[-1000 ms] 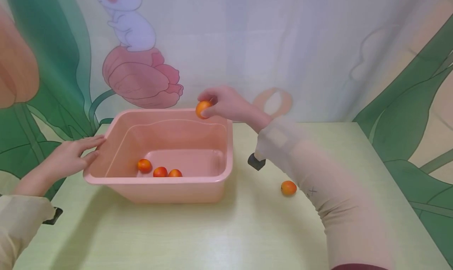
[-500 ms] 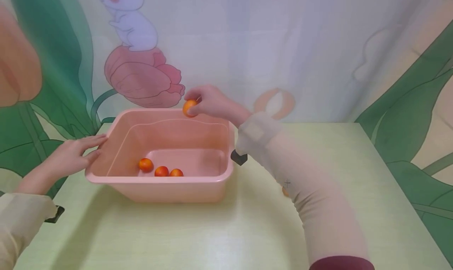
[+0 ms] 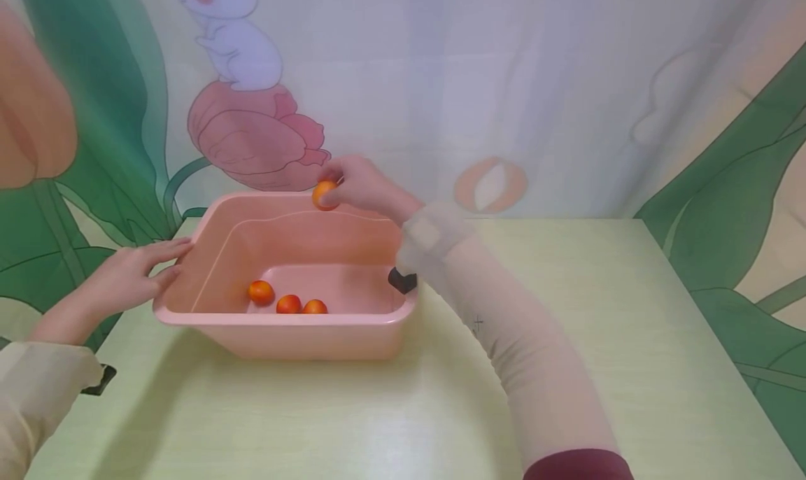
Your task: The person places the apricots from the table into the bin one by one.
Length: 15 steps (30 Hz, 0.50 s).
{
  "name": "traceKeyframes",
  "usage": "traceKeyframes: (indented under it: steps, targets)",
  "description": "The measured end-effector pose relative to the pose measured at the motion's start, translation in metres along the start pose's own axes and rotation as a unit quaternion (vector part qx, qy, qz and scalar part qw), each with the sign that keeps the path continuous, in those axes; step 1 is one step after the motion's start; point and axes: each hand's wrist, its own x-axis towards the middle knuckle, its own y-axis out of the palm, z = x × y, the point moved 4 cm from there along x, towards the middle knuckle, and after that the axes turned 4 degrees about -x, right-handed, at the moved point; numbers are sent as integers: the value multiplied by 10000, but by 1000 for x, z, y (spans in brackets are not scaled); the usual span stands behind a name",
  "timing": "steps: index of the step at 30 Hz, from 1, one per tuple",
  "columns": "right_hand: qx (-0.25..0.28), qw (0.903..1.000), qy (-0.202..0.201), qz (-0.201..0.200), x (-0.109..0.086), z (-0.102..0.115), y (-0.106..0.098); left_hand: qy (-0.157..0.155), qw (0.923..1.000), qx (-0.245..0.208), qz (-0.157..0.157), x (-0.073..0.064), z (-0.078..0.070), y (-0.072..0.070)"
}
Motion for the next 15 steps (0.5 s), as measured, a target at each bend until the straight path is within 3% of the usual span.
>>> traceKeyframes:
  steps: [15]
  targets:
    - [327, 9994, 137, 49, 19, -10, 26, 87, 9999, 39, -80, -3, -1, 1]
